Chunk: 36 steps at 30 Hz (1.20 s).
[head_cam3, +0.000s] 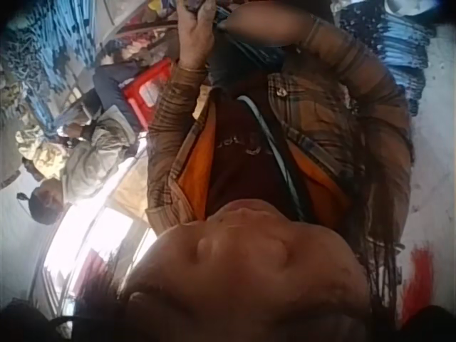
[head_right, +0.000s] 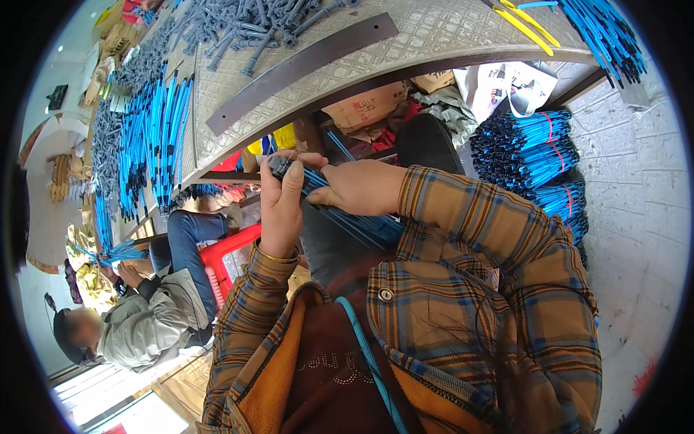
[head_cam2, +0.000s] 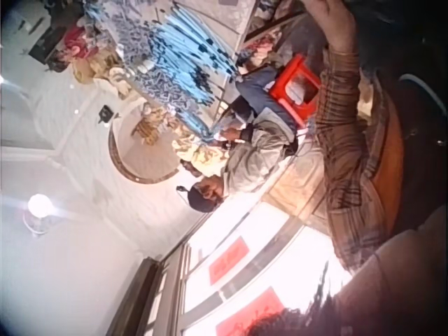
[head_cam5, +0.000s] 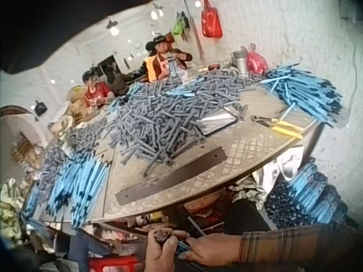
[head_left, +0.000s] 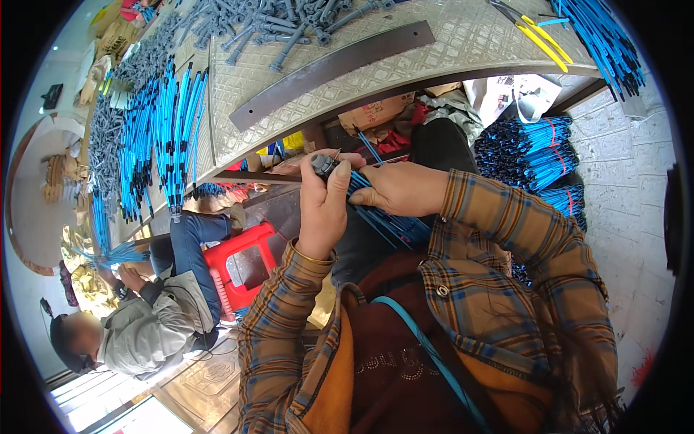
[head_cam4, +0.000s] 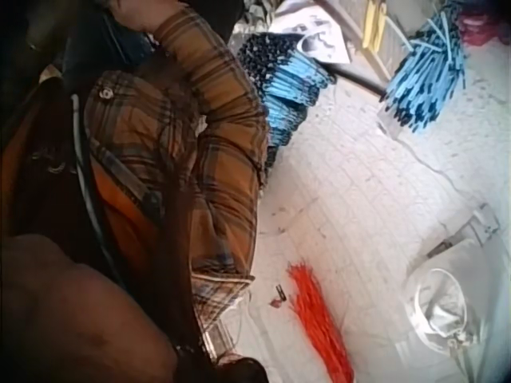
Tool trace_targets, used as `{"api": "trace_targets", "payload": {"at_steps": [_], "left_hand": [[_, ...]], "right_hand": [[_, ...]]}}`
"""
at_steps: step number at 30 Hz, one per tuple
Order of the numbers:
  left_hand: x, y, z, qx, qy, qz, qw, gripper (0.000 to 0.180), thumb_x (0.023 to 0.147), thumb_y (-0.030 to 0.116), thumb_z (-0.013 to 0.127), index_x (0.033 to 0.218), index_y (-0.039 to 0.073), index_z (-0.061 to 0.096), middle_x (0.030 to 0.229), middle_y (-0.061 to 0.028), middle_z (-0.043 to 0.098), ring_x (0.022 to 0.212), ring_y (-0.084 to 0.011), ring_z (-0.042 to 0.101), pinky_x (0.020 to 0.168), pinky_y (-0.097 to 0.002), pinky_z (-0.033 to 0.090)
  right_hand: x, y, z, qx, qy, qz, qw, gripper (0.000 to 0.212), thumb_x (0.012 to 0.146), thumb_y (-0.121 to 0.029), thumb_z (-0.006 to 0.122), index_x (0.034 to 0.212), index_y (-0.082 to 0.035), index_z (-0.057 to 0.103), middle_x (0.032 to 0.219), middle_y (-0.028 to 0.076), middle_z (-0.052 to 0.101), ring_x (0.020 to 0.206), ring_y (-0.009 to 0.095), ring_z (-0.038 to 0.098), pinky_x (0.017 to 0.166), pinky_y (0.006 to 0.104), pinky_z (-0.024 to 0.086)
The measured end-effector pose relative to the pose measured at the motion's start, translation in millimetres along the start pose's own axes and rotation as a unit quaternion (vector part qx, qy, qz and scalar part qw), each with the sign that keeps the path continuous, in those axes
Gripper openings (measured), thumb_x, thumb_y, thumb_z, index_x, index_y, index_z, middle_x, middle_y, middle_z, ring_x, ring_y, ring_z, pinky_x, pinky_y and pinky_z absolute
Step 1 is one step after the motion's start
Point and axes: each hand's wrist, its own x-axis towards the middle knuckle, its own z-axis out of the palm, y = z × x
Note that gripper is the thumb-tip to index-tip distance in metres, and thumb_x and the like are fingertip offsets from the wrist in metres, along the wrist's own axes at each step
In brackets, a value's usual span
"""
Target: The person assembles umbrella components by aligning plastic ribs on a metal jig, attaching them onto a plastic hub, trimming the wire with pliers, and fitting additional ribs onto the jig by hand.
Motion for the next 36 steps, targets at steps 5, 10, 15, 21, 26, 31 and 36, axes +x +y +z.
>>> {"api": "trace_targets", "payload": {"at_steps": [5, 10, 15, 21, 26, 31, 36], "left_hand": [[3, 2, -1, 0.093, -0.02, 0.032, 0.995, 0.027, 0.092, 0.02, 0.048, 0.106, -0.001, 0.038, 0.094, -0.0109, 0.06, 0.086, -0.0162, 0.055, 0.079, -0.0284, 0.043], [1, 15, 5, 0.185, -0.012, 0.037, 0.982, 0.026, 0.092, 0.02, 0.048, 0.105, -0.001, 0.04, 0.092, -0.0106, 0.06, 0.084, -0.0153, 0.055, 0.076, -0.0278, 0.043], [0, 13, 3, 0.181, 0.007, 0.033, 0.983, 0.024, 0.092, 0.02, 0.047, 0.103, -0.001, 0.041, 0.092, -0.0097, 0.06, 0.082, -0.0146, 0.054, 0.077, -0.0266, 0.042], [-6, 6, -9, 0.032, 0.04, 0.004, 0.999, 0.02, 0.092, 0.017, 0.045, 0.103, 0.0, 0.042, 0.092, -0.0116, 0.059, 0.085, -0.0168, 0.055, 0.08, -0.0274, 0.042], [-3, 5, -13, -0.1, 0.037, 0.001, 0.994, 0.019, 0.092, 0.016, 0.043, 0.104, 0.001, 0.042, 0.094, -0.0157, 0.058, 0.089, -0.0221, 0.056, 0.083, -0.032, 0.043], [0, 5, -23, -0.126, 0.021, 0.021, 0.992, 0.021, 0.092, 0.018, 0.042, 0.103, 0.001, 0.042, 0.096, -0.0186, 0.057, 0.092, -0.0261, 0.056, 0.086, -0.0355, 0.042], [2, 1, -30, -0.148, -0.007, 0.028, 0.989, 0.022, 0.092, 0.022, 0.041, 0.103, 0.002, 0.043, 0.102, -0.0227, 0.056, 0.096, -0.0287, 0.055, 0.089, -0.038, 0.04]], "right_hand": [[-6, -10, -4, -0.111, 0.026, 0.004, 0.993, 0.054, 0.088, -0.045, 0.045, 0.098, 0.008, 0.046, 0.069, 0.021, 0.058, 0.065, 0.037, 0.058, 0.058, 0.0421, 0.046], [-11, -22, -16, -0.217, 0.018, -0.009, 0.976, 0.057, 0.085, -0.046, 0.048, 0.095, 0.01, 0.047, 0.059, 0.017, 0.057, 0.054, 0.034, 0.058, 0.048, 0.0406, 0.045], [-7, -26, -16, -0.275, 0.0, -0.022, 0.961, 0.056, 0.084, -0.046, 0.049, 0.092, 0.01, 0.049, 0.058, 0.017, 0.056, 0.054, 0.033, 0.058, 0.048, 0.0407, 0.044], [-12, -13, 23, -0.093, 0.214, -0.067, 0.97, 0.039, 0.085, -0.036, 0.052, 0.096, 0.002, 0.052, 0.067, 0.016, 0.059, 0.063, 0.035, 0.059, 0.053, 0.0402, 0.046], [-1, -1, 32, 0.019, 0.256, -0.114, 0.96, 0.023, 0.086, -0.024, 0.052, 0.102, -0.007, 0.052, 0.075, 0.014, 0.059, 0.071, 0.035, 0.058, 0.057, 0.0407, 0.045], [12, 1, 15, -0.006, 0.166, -0.102, 0.981, 0.022, 0.088, -0.027, 0.047, 0.095, -0.006, 0.049, 0.066, 0.015, 0.057, 0.064, 0.035, 0.058, 0.056, 0.0434, 0.044], [19, -9, 7, -0.079, 0.115, -0.09, 0.986, 0.015, 0.087, -0.02, 0.046, 0.089, -0.006, 0.048, 0.067, 0.015, 0.057, 0.064, 0.034, 0.058, 0.054, 0.0425, 0.045]]}}
